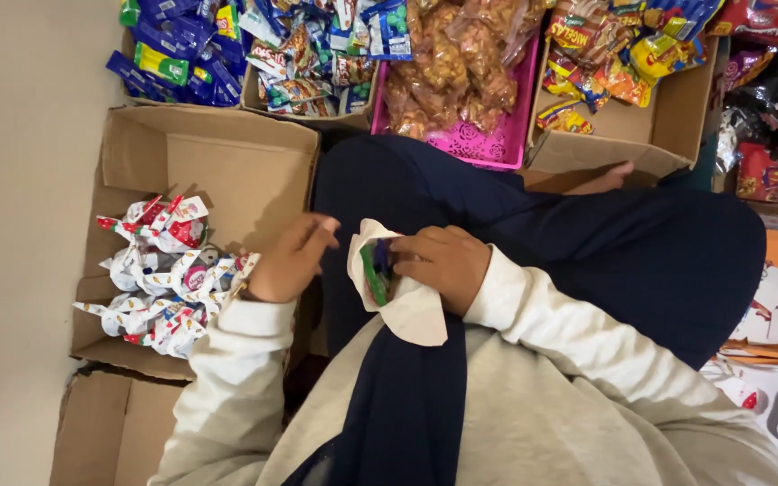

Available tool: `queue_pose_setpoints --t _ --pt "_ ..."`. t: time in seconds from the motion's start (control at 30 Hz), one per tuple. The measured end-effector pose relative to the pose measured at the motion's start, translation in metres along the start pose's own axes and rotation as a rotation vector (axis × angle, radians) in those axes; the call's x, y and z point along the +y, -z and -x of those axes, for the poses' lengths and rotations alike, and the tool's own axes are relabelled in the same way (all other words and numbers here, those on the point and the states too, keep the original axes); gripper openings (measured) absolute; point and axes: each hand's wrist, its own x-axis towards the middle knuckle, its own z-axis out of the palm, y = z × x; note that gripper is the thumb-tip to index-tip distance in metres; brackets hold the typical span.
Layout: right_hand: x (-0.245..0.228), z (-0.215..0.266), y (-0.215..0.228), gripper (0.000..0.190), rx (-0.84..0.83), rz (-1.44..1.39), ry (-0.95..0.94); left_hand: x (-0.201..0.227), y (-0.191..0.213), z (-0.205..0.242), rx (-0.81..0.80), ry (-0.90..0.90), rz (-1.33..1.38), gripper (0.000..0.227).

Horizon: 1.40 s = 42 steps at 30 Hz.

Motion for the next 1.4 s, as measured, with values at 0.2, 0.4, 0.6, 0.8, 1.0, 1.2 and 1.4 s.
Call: queue_pose_setpoints --t 0.2,0.4,0.6,0.8,1.0,1.2,1.4 --pt "-0.007 -0.009 0.01 0.007 0.01 -0.042 0.06 -0.039 -0.045 -0.013 -0.152 0.143 0.683 0.054" --pt "-0.009 -0.007 0.005 0.011 0.008 -0.049 0.038 0.018 -0.035 0.007 0.141 -0.215 0.869 0.058" --pt "-0.003 -0.003 -0.002 0.014 -0.041 -0.051 0.033 0.058 -0.012 0.048 0.571 -0.71 -0.025 0.054" --pt "0.004 0.001 -0.002 0.013 -0.041 -0.091 0.041 0.036 -0.009 0.041 0.282 -0.841 0.558 0.103" --pt "0.005 -0.002 0.004 0.01 -0.026 -0.179 0.049 0.009 -0.004 0.01 -0.236 -0.77 0.26 0.121" --pt "0.0 -0.015 0.016 0.013 0.009 -0.461 0.053 0.008 -0.018 0.001 -0.327 -0.643 0.334 0.103" --pt "0.011 -0.023 0.058 0.02 0.032 -0.884 -0.043 -0.013 -0.037 -0.025 -0.264 -0.712 0.393 0.035"
